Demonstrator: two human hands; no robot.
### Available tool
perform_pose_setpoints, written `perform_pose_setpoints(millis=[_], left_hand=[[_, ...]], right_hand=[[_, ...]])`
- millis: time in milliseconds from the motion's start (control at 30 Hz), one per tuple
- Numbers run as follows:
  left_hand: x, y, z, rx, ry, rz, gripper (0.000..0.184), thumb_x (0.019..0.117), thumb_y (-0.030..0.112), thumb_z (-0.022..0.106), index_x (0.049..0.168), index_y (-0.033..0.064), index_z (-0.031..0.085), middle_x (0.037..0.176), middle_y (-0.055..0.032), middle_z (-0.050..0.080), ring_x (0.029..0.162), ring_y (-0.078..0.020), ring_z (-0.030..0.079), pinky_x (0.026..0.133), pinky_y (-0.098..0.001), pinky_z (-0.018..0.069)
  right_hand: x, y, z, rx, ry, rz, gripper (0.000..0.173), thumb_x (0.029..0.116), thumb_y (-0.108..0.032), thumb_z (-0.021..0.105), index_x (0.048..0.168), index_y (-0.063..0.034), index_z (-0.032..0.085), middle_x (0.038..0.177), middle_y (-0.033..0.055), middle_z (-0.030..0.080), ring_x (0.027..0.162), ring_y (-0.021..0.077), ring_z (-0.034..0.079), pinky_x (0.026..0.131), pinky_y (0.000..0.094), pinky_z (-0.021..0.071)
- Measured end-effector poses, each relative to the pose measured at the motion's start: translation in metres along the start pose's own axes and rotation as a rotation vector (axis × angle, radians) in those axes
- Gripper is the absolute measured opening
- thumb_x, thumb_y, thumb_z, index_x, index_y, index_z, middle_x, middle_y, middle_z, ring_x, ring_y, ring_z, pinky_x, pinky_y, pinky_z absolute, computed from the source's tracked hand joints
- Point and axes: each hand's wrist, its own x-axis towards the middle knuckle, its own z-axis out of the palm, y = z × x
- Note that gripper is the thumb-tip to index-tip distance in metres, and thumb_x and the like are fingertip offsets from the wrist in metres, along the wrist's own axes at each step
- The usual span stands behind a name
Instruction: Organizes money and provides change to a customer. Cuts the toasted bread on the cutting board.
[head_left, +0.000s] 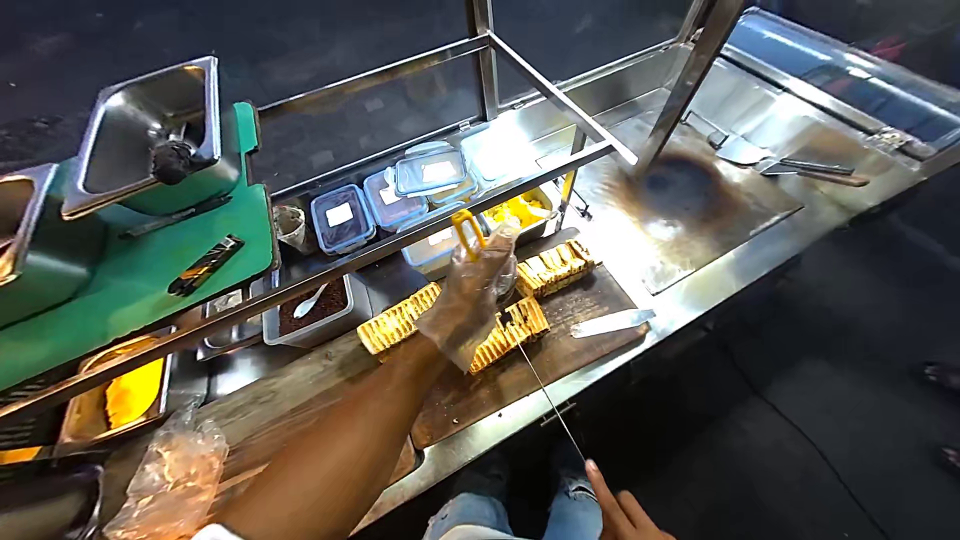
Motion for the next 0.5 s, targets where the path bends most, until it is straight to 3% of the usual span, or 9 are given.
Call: perform_pose_setpoints(millis=[167,267,333,400,467,500], left_hand=[[0.014,-0.036,-0.012,0.029,0.077,-0.053,0.033,0.1060,0.034,0.053,0.077,0.0199,0.050,0.056,0.0086,0.038,0.046,-0.0037,0.036,0.047,-0.0196,0.0361],[0.016,-0.062,-0.020,0.144,0.145,-0.089,0.036,0.1058,0.037,0.054,0.074,0.0198,0.048,0.055,0.0078,0.036,0.046,-0.0053,0.036,0.047,-0.0222,0.0360],[0.019,-0.077,-0.031,0.253,0.155,-0.084,0.041,0.1044,0.044,0.054,0.072,0.0197,0.048,0.054,0.0074,0.037,0.045,-0.0065,0.037,0.047,-0.0247,0.0365],[0.021,-0.084,-0.037,0.366,0.157,-0.052,0.045,0.1048,0.047,0.051,0.070,0.0193,0.047,0.054,0.0062,0.037,0.045,-0.0086,0.038,0.046,-0.0276,0.0378],[0.023,-0.084,-0.038,0.458,0.182,-0.053,0.046,0.1058,0.048,0.050,0.072,0.0177,0.049,0.055,0.0043,0.039,0.047,-0.0102,0.040,0.048,-0.0294,0.0398],[0.025,-0.084,-0.038,0.477,0.200,-0.054,0.046,0.1054,0.048,0.050,0.072,0.0174,0.049,0.055,0.0042,0.040,0.047,-0.0102,0.041,0.048,-0.0291,0.0396]], right_hand=[[0.072,-0.016,0.017,-0.058,0.121,-0.040,0.059,0.0946,-0.013,0.057,0.153,-0.0195,0.052,0.091,0.0111,0.067,0.055,0.0224,0.064,0.047,0.0415,0.0555],[0.147,-0.033,0.019,-0.069,-0.159,0.096,0.060,0.1025,-0.019,0.046,0.161,-0.0280,0.036,0.120,0.0159,0.068,0.084,0.0318,0.072,0.075,0.0490,0.0594],[0.159,-0.033,0.021,-0.091,-0.240,0.131,0.062,0.1036,-0.019,0.043,0.163,-0.0308,0.030,0.128,0.0162,0.065,0.089,0.0327,0.072,0.079,0.0497,0.0589],[0.124,-0.025,0.020,-0.121,-0.165,0.112,0.063,0.1013,-0.018,0.050,0.162,-0.0276,0.035,0.115,0.0167,0.068,0.076,0.0315,0.071,0.069,0.0489,0.0596],[0.084,-0.014,0.019,-0.139,-0.020,0.046,0.064,0.0939,-0.012,0.060,0.156,-0.0201,0.047,0.100,0.0163,0.070,0.058,0.0283,0.067,0.052,0.0464,0.0584],[0.083,-0.011,0.021,-0.139,0.005,0.023,0.064,0.0927,-0.011,0.060,0.155,-0.0184,0.049,0.097,0.0156,0.069,0.055,0.0272,0.066,0.050,0.0453,0.0576]])
